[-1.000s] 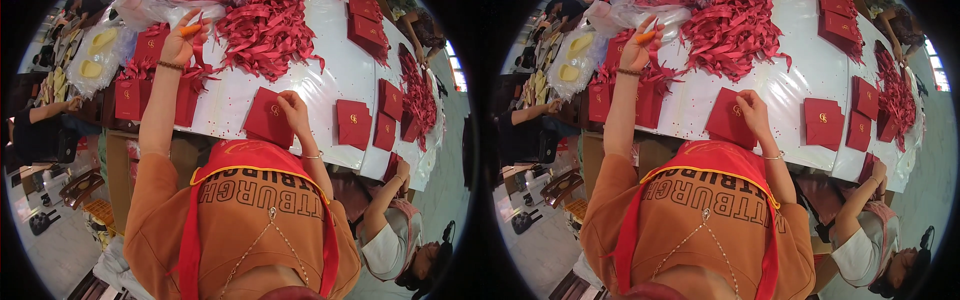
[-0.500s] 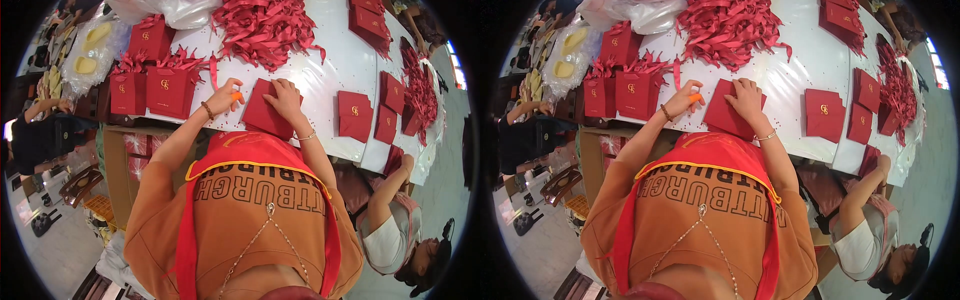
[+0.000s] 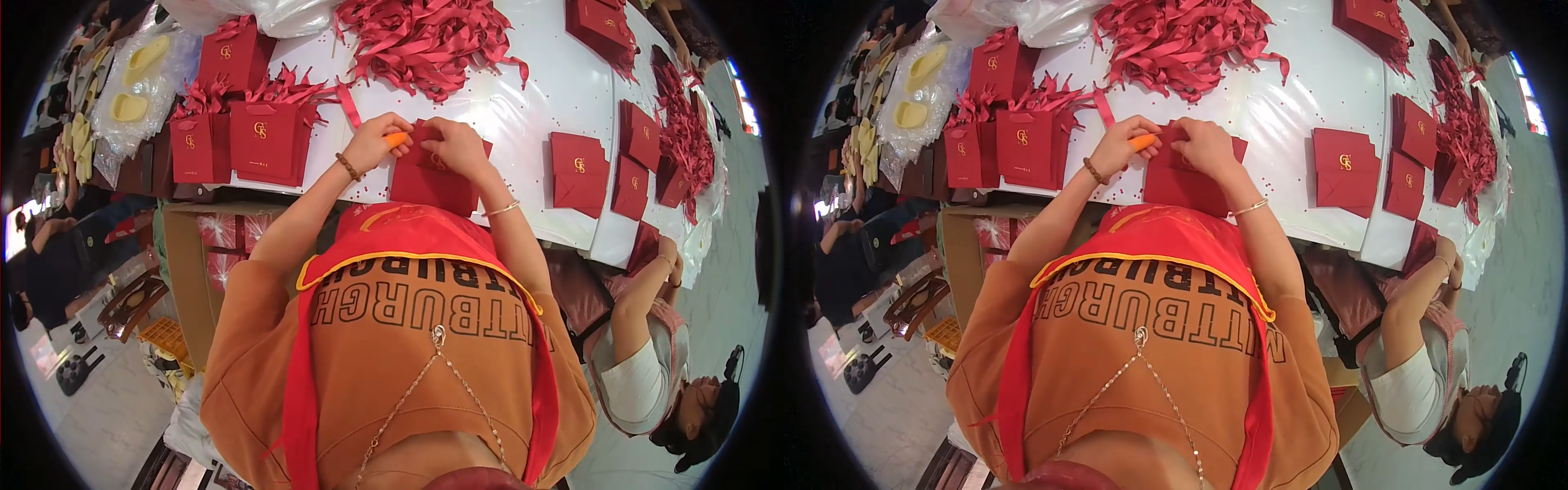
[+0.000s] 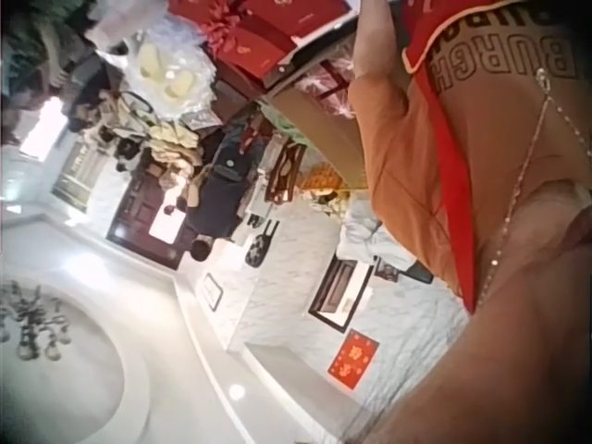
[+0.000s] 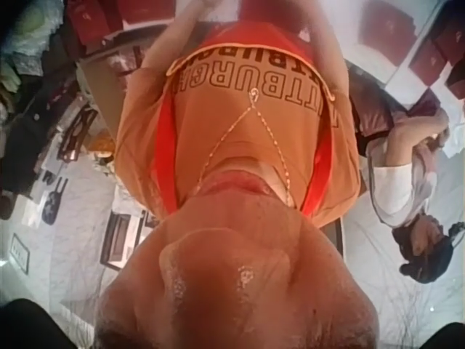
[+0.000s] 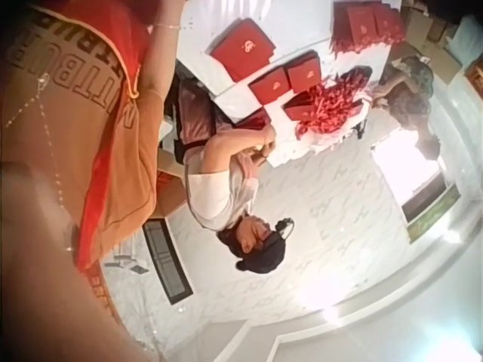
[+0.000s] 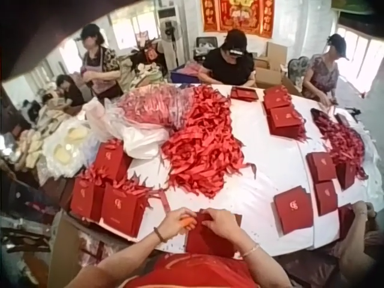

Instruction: Tying red ribbons onto small red gift boxes or envelopes.

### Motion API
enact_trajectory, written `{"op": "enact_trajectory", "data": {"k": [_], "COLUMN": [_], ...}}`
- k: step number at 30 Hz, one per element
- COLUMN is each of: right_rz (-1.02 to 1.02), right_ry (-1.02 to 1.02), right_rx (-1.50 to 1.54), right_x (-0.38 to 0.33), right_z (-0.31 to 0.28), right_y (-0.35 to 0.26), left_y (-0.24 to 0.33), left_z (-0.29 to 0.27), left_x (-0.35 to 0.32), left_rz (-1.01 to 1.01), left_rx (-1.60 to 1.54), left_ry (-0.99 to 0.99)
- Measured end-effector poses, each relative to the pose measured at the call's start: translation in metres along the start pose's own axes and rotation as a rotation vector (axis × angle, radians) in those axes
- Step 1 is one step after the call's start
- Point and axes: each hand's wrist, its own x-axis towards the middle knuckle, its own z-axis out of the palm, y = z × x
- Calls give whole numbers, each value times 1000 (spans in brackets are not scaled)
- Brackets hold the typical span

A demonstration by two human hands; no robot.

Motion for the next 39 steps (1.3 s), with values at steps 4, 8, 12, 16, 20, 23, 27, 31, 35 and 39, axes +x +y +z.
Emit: {"op": "enact_trajectory", "data": {"k": [4,8,12,16,20,23,27,31,35,39], "right_rz": [20,20,52,37,38,48,46,27,-15,48], "right_ry": [-149,-132,-153,-153,-114,-93,-46,-9,18,-20], "right_rx": [230,250,295,302,248,217,212,129,84,137], "right_x": [14,14,14,14,13,12,9,7,3,-1], "right_z": [-6,-8,-9,-10,-4,0,2,5,3,0], "right_y": [19,22,17,15,20,21,18,17,11,1], "left_y": [-4,0,3,9,9,9,14,16,23,31], "left_z": [14,18,23,31,31,27,28,37,39,35], "left_x": [1,0,0,0,4,8,9,12,11,19], "left_rz": [21,422,421,338,313,278,306,417,414,269], "left_rx": [262,708,664,680,703,751,922,1140,1276,1219], "left_ry": [132,276,260,273,273,245,193,181,114,35]}}
